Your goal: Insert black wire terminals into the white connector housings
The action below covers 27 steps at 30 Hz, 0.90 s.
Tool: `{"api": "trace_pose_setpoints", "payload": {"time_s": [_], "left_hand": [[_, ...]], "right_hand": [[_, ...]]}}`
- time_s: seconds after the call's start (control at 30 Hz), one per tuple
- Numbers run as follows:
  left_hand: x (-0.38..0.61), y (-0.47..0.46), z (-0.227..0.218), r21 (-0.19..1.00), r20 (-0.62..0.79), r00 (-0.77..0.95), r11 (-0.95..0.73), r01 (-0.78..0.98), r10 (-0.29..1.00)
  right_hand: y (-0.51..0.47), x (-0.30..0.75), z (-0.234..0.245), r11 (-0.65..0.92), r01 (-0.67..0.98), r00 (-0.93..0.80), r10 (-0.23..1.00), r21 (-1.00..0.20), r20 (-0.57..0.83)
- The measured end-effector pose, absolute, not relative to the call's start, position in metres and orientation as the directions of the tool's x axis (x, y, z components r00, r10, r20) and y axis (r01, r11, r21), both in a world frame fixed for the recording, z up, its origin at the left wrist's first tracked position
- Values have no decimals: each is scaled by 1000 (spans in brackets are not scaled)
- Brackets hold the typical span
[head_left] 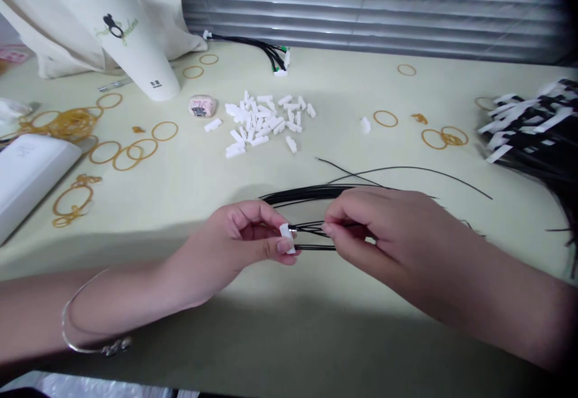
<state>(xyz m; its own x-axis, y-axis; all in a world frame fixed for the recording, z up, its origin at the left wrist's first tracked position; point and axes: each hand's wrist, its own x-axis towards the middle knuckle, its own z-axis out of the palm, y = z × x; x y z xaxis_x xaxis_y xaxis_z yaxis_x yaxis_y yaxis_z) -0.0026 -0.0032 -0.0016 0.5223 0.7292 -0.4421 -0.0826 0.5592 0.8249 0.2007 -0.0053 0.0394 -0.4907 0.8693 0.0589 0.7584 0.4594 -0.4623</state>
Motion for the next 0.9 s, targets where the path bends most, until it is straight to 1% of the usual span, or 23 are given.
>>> {"api": "trace_pose_setpoints", "payload": {"time_s": [0.33, 0.53, 0.67, 0.77, 0.83, 0.9], "left_hand": [[-5, -4, -2, 839, -454, 514, 543, -28, 728], [-5, -5, 2, 836, -492, 520, 546, 58, 698], [-5, -4, 3, 833, -487, 519, 552, 35, 702], [-5, -4, 2, 834, -478, 526, 551, 22, 703], [-5, -4, 1, 831, -483, 533, 555, 30, 694], [-6, -4, 1, 827, -486, 534, 561, 27, 691]], "right_hand": [[-6, 200, 35, 464, 749, -516, 857, -473, 24], [-8, 194, 28, 510, 727, -544, 836, -459, 68], [-7, 198, 27, 533, 718, -566, 821, -448, 70], [-6, 200, 26, 625, 669, -627, 765, -401, 146], [-5, 199, 23, 717, 605, -695, 688, -346, 209], [-5, 197, 19, 775, 561, -730, 629, -291, 266]]}}
